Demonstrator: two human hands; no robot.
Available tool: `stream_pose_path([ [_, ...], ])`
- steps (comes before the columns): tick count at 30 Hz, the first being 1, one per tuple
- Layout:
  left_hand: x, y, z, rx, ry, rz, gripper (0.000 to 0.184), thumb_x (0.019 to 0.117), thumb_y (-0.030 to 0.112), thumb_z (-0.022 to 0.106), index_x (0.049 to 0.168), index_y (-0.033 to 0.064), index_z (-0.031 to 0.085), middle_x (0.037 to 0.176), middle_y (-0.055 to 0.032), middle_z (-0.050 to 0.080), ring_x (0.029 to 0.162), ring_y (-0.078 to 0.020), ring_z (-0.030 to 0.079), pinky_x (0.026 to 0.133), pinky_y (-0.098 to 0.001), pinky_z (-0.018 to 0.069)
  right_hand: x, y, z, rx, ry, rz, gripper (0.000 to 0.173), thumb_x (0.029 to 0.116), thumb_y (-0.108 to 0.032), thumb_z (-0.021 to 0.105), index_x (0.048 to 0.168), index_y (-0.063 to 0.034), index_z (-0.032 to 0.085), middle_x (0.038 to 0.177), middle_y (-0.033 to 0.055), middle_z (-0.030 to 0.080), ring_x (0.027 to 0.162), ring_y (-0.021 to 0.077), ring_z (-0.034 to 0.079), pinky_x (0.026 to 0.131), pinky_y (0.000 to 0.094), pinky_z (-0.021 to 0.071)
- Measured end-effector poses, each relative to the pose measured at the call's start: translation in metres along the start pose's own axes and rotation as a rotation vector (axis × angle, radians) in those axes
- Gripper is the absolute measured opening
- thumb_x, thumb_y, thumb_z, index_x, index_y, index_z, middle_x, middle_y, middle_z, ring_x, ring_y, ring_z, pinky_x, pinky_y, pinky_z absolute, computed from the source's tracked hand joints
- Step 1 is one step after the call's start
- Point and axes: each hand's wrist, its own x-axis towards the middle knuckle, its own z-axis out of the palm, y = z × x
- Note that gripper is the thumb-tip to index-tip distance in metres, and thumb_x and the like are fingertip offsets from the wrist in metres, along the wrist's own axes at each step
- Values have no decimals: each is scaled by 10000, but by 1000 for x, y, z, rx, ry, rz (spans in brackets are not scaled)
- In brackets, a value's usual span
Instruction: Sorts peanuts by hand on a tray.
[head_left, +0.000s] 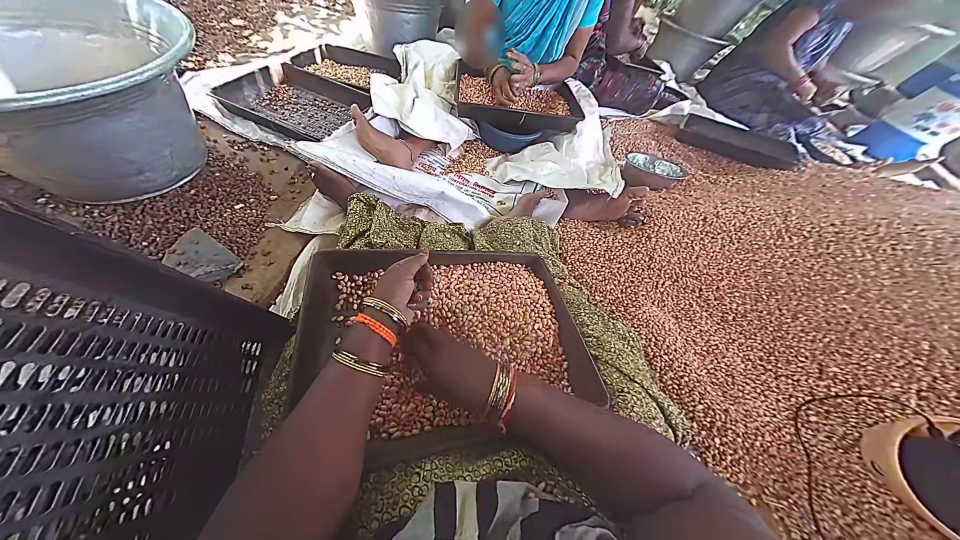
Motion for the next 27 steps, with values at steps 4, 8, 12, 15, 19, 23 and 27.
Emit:
stream_pose_path([
  [4, 1, -1, -6, 11, 25, 31, 370, 1114, 342, 416, 843, 119, 531, 589, 34, 455, 408, -37, 336, 388, -163, 273, -9, 10, 8, -45, -75, -464, 444, 963, -24, 650, 1380, -174, 667, 1535, 201, 509, 1401, 502, 457, 1059, 612, 482],
  [8, 3, -2, -6, 41, 66, 31, 308, 1104, 310, 463, 914, 97, 577, 618, 28, 466, 426, -38, 350, 395, -164, 272, -29, 42, -8, -17, -298, -570, 316, 888, 17, 719, 1167, -116, 787, 1427, 169, 617, 1359, 420, 524, 1140, 575, 411],
  [12, 4, -3, -2, 156, 11, -21, 365, 1113, 308, 440, 842, 88, 545, 552, 39, 413, 395, -38, 326, 382, -169, 265, -46, 66, -49, -66, -354, -287, 182, 897, -47, 763, 1076, -33, 792, 1234, 212, 692, 1181, 376, 648, 1030, 552, 501],
  [15, 3, -2, 0, 250, -30, -18, 308, 1118, 254, 430, 930, 63, 582, 552, 40, 411, 400, -34, 334, 385, -164, 272, -35, 72, -66, -150, -71, 4, 188, 989, -121, 635, 1063, 9, 749, 1118, 228, 698, 1087, 389, 668, 952, 577, 520],
  [19, 7, -3, -4, 362, 4, 19, 186, 1101, 135, 455, 1092, 28, 607, 615, 19, 421, 451, -56, 357, 432, -186, 297, -3, 74, -53, -61, 262, 175, 270, 1010, -188, 617, 1178, 4, 704, 1182, 200, 675, 1119, 327, 657, 1006, 483, 516],
  [23, 8, -5, -7, 375, 24, 33, 197, 1103, 139, 454, 1082, 30, 617, 611, 15, 429, 452, -59, 355, 437, -190, 289, 1, 81, -46, 0, 332, 155, 252, 1011, -161, 594, 1156, 5, 717, 1155, 190, 689, 1078, 306, 667, 986, 460, 519],
  [27, 8, -6, -4, 400, 33, 35, 192, 1104, 165, 469, 1096, 44, 619, 612, 13, 429, 459, -63, 363, 444, -192, 296, -28, 105, -53, 317, 332, -49, 184, 936, -127, 688, 1019, 35, 719, 1004, 125, 678, 827, 137, 622, 766, 290, 536],
])
